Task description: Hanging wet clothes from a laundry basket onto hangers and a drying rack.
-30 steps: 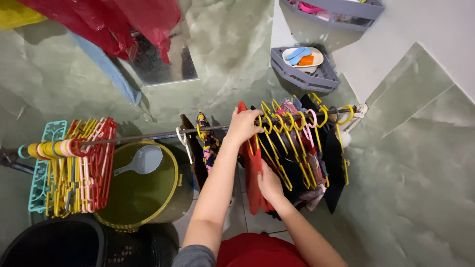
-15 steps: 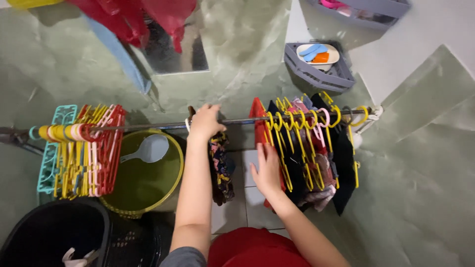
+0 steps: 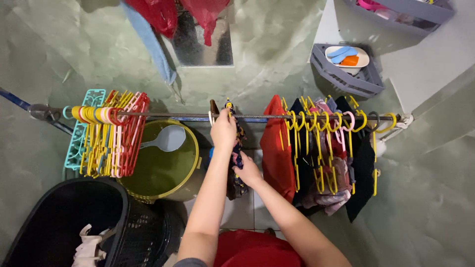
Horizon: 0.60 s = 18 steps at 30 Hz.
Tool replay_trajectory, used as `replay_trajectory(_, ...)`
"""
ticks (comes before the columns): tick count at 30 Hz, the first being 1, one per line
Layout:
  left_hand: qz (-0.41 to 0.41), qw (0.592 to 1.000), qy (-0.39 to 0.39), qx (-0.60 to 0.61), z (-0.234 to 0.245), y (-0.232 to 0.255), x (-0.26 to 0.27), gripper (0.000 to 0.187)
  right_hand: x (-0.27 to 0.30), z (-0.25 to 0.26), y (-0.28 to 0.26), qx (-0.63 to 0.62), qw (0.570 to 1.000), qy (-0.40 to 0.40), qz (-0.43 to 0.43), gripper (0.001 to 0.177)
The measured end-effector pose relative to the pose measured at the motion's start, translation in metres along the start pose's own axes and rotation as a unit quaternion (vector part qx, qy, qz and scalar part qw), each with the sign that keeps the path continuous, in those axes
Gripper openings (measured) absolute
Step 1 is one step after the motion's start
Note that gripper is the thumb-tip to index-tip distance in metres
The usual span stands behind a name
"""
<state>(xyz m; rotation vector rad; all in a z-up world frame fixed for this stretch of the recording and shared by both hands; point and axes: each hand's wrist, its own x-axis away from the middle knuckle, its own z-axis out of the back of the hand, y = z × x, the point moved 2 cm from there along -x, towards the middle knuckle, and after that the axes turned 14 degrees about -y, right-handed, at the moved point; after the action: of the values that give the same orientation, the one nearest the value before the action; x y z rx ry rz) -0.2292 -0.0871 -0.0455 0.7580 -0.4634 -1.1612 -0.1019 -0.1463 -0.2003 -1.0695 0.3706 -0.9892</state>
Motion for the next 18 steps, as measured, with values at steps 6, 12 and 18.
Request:
replay_trajectory(6,-0.105,0.993,0.056,0.014,-0.021,0.001,0.002,0.027,0.018,0.011,-0.013,-0.007,0.994,0.101,-0.032,0.023)
replay_trajectory(12,-0.116,0.979,-0.003,0.166,-0.056,0.048,0.017,0.033,0.044,0.035,0.006,-0.017,0.978,0.209,-0.004,0.025)
replay_trajectory(18,-0.179,0.966,-0.020,0.184,-0.083,0.078,0.028,0.038,0.055,0.064,0.021,0.008,0.966,0.257,-0.015,0.028)
